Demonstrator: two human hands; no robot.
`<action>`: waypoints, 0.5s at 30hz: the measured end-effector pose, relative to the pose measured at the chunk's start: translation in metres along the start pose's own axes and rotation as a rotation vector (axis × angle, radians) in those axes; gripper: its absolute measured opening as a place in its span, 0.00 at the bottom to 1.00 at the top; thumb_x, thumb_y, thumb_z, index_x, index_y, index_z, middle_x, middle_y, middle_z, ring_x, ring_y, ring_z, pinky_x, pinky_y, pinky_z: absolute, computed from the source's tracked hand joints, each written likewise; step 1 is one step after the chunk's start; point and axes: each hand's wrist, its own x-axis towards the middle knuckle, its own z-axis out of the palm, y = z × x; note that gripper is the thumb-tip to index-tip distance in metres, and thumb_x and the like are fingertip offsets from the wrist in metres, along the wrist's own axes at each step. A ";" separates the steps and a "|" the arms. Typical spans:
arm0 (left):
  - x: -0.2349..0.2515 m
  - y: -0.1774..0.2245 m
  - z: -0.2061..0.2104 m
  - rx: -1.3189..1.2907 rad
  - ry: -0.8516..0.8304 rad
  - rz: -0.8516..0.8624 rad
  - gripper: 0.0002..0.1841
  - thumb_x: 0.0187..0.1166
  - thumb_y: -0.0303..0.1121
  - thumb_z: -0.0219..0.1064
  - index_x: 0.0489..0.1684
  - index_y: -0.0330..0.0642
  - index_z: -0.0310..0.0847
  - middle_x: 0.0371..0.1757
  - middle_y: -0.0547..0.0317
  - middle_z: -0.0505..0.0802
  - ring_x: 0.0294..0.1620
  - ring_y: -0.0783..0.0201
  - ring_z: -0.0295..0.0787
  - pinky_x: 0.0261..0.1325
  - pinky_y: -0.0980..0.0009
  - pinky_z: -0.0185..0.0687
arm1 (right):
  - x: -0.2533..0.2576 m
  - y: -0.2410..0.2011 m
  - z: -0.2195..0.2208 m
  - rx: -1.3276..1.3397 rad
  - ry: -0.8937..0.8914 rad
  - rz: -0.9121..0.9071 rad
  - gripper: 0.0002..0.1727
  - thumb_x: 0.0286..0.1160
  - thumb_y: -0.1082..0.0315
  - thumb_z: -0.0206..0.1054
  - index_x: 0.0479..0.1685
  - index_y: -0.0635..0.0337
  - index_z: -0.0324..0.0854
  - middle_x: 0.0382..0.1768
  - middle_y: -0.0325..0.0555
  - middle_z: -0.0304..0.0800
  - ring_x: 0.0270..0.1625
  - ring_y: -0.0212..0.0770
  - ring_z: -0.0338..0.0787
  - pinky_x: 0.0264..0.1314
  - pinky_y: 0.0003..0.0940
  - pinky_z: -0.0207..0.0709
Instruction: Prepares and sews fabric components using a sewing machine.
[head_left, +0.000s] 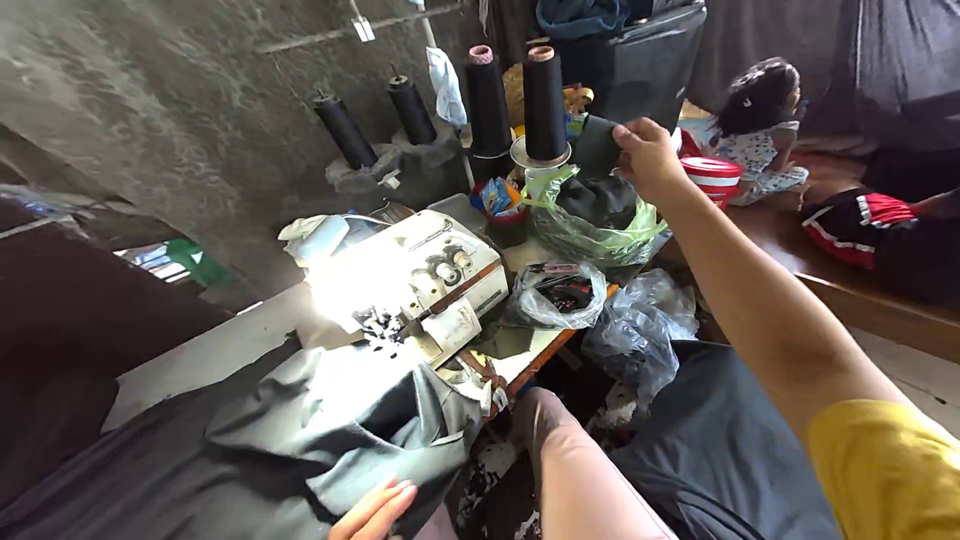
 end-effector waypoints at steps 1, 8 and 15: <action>0.002 0.001 0.009 -0.137 -0.022 0.002 0.15 0.85 0.26 0.59 0.60 0.30 0.87 0.64 0.44 0.91 0.72 0.57 0.86 0.78 0.59 0.80 | -0.014 -0.009 0.008 0.091 -0.058 0.021 0.15 0.91 0.59 0.56 0.62 0.60 0.75 0.47 0.46 0.82 0.44 0.38 0.85 0.46 0.40 0.83; 0.030 0.031 0.062 -0.511 0.009 0.001 0.18 0.92 0.39 0.56 0.64 0.36 0.85 0.57 0.52 0.94 0.53 0.62 0.94 0.55 0.64 0.94 | -0.169 -0.035 0.095 0.364 -0.586 0.046 0.11 0.92 0.59 0.49 0.49 0.47 0.77 0.40 0.32 0.87 0.39 0.29 0.89 0.42 0.31 0.87; 0.022 0.016 0.028 0.202 0.402 0.128 0.20 0.80 0.34 0.68 0.69 0.69 0.82 0.72 0.60 0.77 0.72 0.68 0.75 0.74 0.71 0.75 | -0.295 -0.017 0.166 0.489 -0.944 0.500 0.10 0.88 0.66 0.53 0.38 0.53 0.78 0.33 0.38 0.89 0.33 0.29 0.88 0.32 0.24 0.82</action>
